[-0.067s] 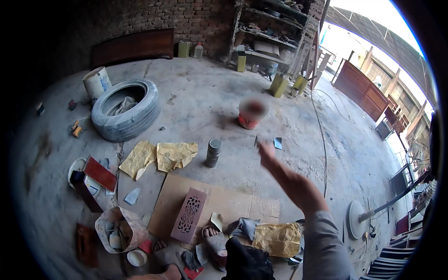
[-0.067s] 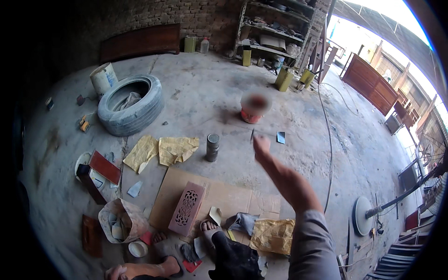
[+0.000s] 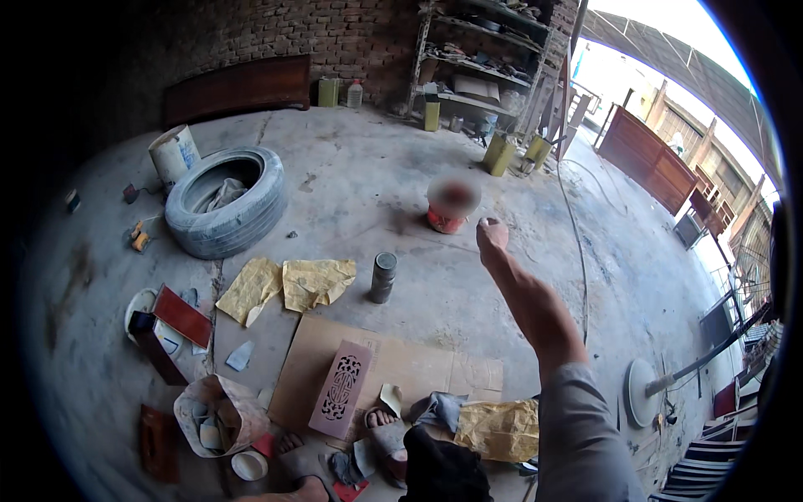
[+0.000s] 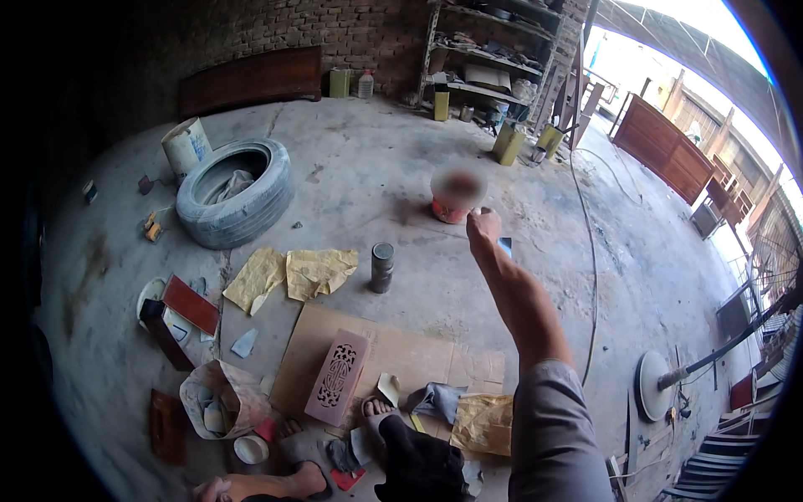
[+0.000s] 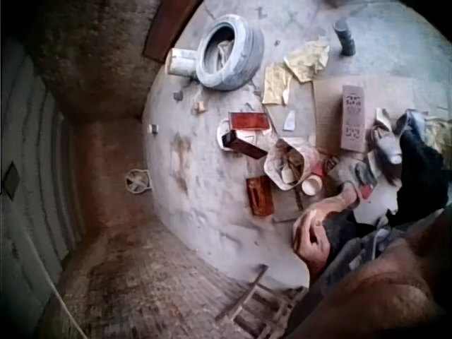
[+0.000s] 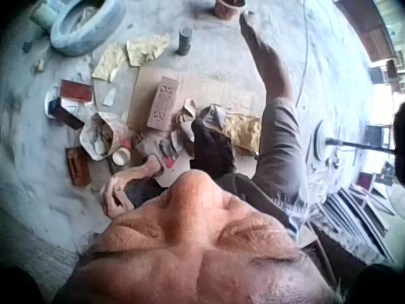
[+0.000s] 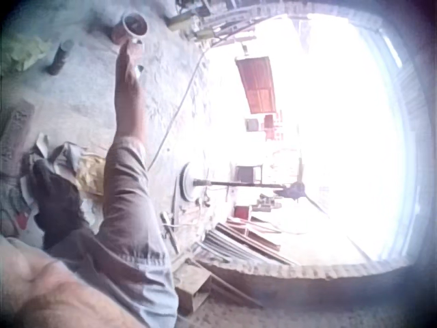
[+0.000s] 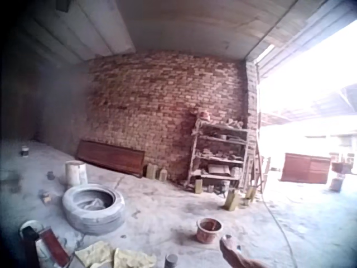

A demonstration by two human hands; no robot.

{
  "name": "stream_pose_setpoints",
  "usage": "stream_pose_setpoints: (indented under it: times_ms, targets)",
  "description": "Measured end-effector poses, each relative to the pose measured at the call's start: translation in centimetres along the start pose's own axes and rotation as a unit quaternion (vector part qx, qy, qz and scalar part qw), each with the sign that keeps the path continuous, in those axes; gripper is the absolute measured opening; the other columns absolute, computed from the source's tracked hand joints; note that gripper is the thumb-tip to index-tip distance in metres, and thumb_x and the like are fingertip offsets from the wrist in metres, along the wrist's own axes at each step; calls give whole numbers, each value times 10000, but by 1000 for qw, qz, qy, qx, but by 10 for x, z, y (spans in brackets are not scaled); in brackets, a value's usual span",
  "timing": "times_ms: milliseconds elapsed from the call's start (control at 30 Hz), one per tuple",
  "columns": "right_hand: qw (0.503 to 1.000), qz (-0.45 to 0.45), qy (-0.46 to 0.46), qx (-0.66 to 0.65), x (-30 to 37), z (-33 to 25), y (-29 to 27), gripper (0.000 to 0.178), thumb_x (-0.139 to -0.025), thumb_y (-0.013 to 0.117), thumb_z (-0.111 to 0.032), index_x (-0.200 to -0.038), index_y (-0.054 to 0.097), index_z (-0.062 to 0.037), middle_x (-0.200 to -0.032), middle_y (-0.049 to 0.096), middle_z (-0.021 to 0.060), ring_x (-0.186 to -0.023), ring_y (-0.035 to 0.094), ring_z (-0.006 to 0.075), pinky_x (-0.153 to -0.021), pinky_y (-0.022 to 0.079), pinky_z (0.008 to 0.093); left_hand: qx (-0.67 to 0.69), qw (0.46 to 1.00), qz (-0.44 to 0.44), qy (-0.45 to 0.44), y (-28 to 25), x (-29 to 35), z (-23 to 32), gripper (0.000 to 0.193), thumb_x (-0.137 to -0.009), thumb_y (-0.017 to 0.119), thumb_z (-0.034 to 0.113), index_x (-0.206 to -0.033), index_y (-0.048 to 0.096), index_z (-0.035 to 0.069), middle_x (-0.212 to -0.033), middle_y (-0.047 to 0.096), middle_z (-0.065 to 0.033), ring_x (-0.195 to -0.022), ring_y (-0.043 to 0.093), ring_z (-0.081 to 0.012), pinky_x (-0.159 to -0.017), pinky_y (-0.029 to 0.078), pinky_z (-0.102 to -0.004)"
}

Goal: The person sits on the floor and sands a rectangular wooden piece with carved patterns using sandpaper. They repeatedly rub the sandpaper over the surface and edges of the wood, occasionally flipping the piece to work on different sides.

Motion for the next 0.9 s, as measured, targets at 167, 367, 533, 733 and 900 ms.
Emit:
stream_pose_setpoints:
  times_ms: [167, 367, 533, 733, 900]
  targets:
    - [999, -24, -36, -5, 88, 15, -3, 327, -954, 590, -272, -1116, 749, -36, -1085, 748, 197, -1029, 706, 335, -916, 519, 414, -42, 999, -7, -24, 0, 2, -9, 288, -1046, 586, 216, -1109, 743, -17, -1057, 728, -214, -964, 707, -364, -865, 557, -447]
    - [978, -194, 25, -74, 280, 133, -49, 204, -997, 588, -131, -1107, 723, -26, -967, 760, 99, -824, 716, 153, -757, 578, 293, -28, 998, 43, 48, -14, 19, -46, 356, -1013, 526, 224, -1050, 695, -87, -921, 720, -198, -876, 695, -319, -848, 545, -405]
    - [974, -204, 87, -40, 443, 206, -155, 167, -973, 622, -93, -1090, 712, -14, -925, 750, 143, -830, 736, 221, -756, 563, 316, -47, 997, -42, -36, 2, 13, -34, 366, -1077, 483, 188, -1173, 678, -106, -1048, 729, -221, -981, 704, -316, -930, 540, -408]
    - [927, -275, 252, 19, 585, 283, -183, 217, -1018, 601, -153, -1102, 695, 24, -825, 739, 135, -760, 721, 169, -723, 570, 322, -55, 998, -27, 0, 2, 15, -1, 419, -1091, 501, 243, -1109, 714, -117, -1048, 752, -214, -942, 722, -320, -884, 562, -392]
    - [936, -246, 244, 59, 619, 311, -194, 267, -988, 638, -189, -1157, 651, 17, -856, 736, 167, -754, 733, 257, -705, 564, 372, -85, 995, -51, -12, 6, 15, -5, 404, -1090, 515, 237, -1108, 714, -114, -1044, 759, -206, -949, 725, -316, -888, 565, -393]
Point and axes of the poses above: each hand's wrist, its own x-axis away from the middle knuckle, its own y-axis out of the palm, z = x × y, the point moved 10 cm from there along -x, towards the middle knuckle
